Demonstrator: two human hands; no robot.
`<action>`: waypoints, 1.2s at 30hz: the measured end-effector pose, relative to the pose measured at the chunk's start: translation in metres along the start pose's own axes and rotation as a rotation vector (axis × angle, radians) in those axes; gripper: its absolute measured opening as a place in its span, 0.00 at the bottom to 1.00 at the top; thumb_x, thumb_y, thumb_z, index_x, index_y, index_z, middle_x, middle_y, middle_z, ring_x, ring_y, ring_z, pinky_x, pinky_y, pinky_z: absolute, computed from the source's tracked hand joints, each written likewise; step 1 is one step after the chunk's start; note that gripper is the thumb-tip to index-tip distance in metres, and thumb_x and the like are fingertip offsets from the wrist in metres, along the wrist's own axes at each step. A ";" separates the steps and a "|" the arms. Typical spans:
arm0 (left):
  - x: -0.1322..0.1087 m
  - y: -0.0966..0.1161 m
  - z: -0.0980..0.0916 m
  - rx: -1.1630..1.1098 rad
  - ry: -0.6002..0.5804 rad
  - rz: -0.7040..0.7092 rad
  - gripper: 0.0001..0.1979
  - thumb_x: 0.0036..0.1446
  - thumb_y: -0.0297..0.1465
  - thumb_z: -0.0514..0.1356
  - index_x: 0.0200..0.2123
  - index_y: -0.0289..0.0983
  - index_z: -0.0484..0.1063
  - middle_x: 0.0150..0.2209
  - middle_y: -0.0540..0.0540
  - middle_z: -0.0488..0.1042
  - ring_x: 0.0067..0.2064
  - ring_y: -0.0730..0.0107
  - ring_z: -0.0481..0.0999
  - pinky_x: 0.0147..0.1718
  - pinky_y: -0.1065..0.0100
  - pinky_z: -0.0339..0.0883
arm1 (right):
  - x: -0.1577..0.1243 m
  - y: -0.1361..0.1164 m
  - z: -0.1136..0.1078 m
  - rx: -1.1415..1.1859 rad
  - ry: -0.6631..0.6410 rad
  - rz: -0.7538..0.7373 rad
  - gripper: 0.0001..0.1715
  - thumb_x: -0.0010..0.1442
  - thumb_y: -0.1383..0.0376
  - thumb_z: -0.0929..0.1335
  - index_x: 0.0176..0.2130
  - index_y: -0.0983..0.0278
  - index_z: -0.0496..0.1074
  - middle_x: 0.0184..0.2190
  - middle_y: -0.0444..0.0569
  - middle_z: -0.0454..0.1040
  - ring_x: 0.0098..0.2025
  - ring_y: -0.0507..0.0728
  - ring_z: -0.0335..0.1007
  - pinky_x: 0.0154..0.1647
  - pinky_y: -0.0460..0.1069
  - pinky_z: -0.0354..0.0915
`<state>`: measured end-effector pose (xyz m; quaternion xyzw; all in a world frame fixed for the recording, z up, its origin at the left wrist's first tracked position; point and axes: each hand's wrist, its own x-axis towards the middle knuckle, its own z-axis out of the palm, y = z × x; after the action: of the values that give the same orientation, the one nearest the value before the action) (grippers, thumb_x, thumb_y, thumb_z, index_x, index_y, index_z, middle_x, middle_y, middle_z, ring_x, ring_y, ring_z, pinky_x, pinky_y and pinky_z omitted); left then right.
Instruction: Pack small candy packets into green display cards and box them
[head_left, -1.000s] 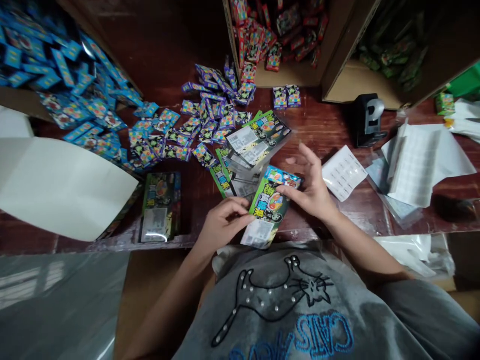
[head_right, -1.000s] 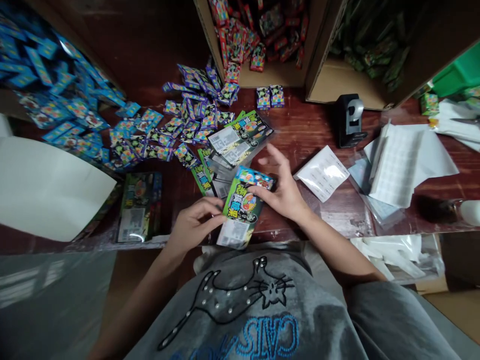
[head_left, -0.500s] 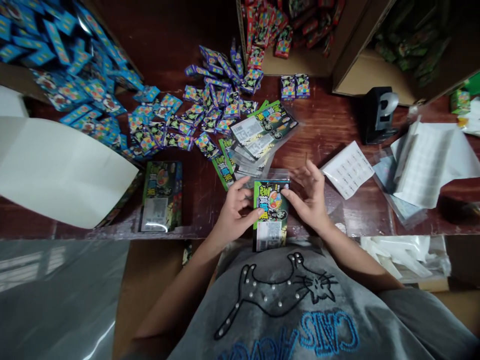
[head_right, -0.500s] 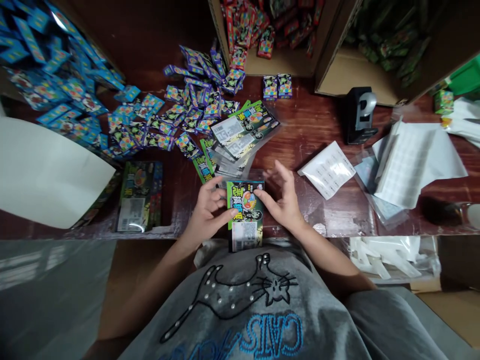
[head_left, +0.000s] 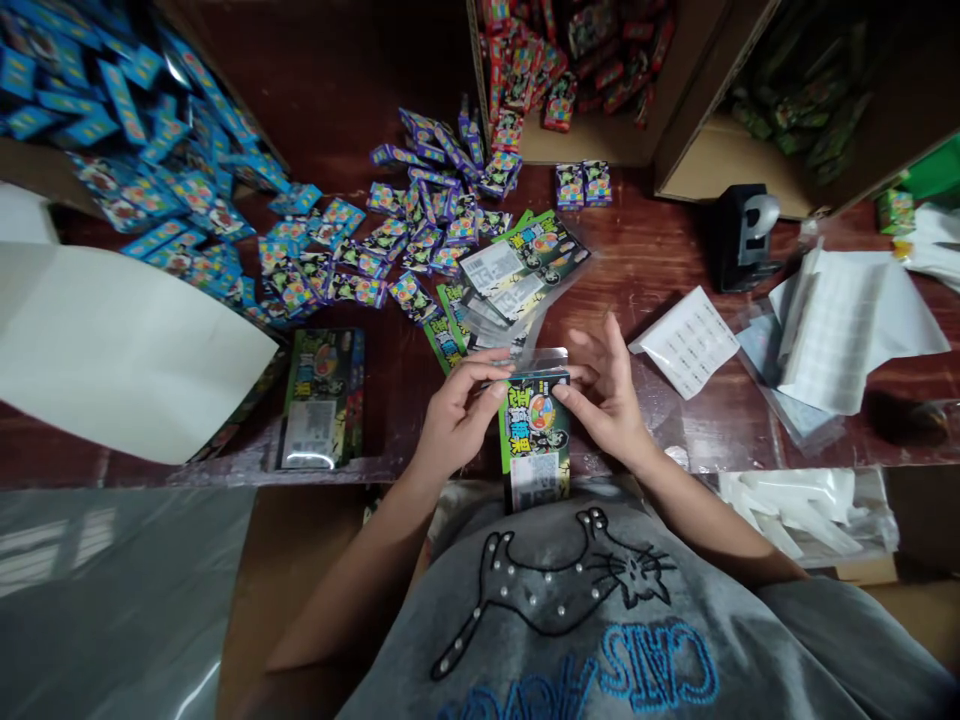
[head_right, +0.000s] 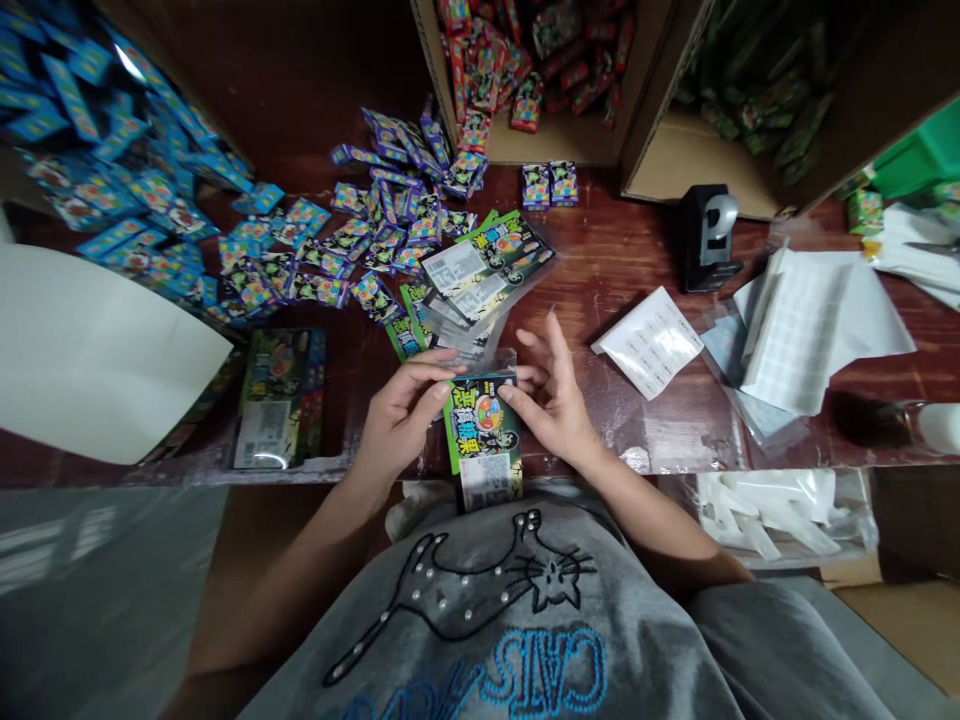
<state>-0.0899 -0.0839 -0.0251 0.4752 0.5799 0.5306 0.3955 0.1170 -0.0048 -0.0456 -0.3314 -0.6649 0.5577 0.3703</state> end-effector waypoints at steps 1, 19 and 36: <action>0.002 0.002 0.000 -0.014 0.020 0.005 0.07 0.68 0.37 0.64 0.42 0.40 0.77 0.53 0.44 0.82 0.55 0.62 0.81 0.58 0.59 0.73 | 0.002 0.001 0.000 0.022 -0.018 -0.002 0.60 0.70 0.52 0.70 0.78 0.44 0.25 0.66 0.55 0.68 0.51 0.59 0.76 0.55 0.58 0.77; 0.026 0.032 -0.014 -0.021 -0.049 -0.202 0.10 0.58 0.38 0.71 0.35 0.37 0.83 0.36 0.46 0.86 0.38 0.68 0.82 0.44 0.66 0.75 | 0.034 -0.031 -0.003 0.269 -0.081 0.167 0.48 0.63 0.60 0.77 0.73 0.54 0.54 0.35 0.38 0.77 0.34 0.51 0.75 0.42 0.50 0.76; 0.015 0.011 -0.016 0.001 -0.106 0.000 0.06 0.61 0.33 0.70 0.39 0.37 0.81 0.43 0.43 0.86 0.45 0.67 0.85 0.49 0.65 0.80 | 0.041 -0.059 -0.053 -0.484 -0.465 -0.402 0.43 0.73 0.63 0.70 0.78 0.52 0.49 0.56 0.50 0.81 0.61 0.61 0.76 0.63 0.61 0.73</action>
<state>-0.1070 -0.0736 -0.0113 0.5028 0.5583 0.5045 0.4255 0.1400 0.0472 0.0230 -0.1371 -0.8951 0.3611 0.2228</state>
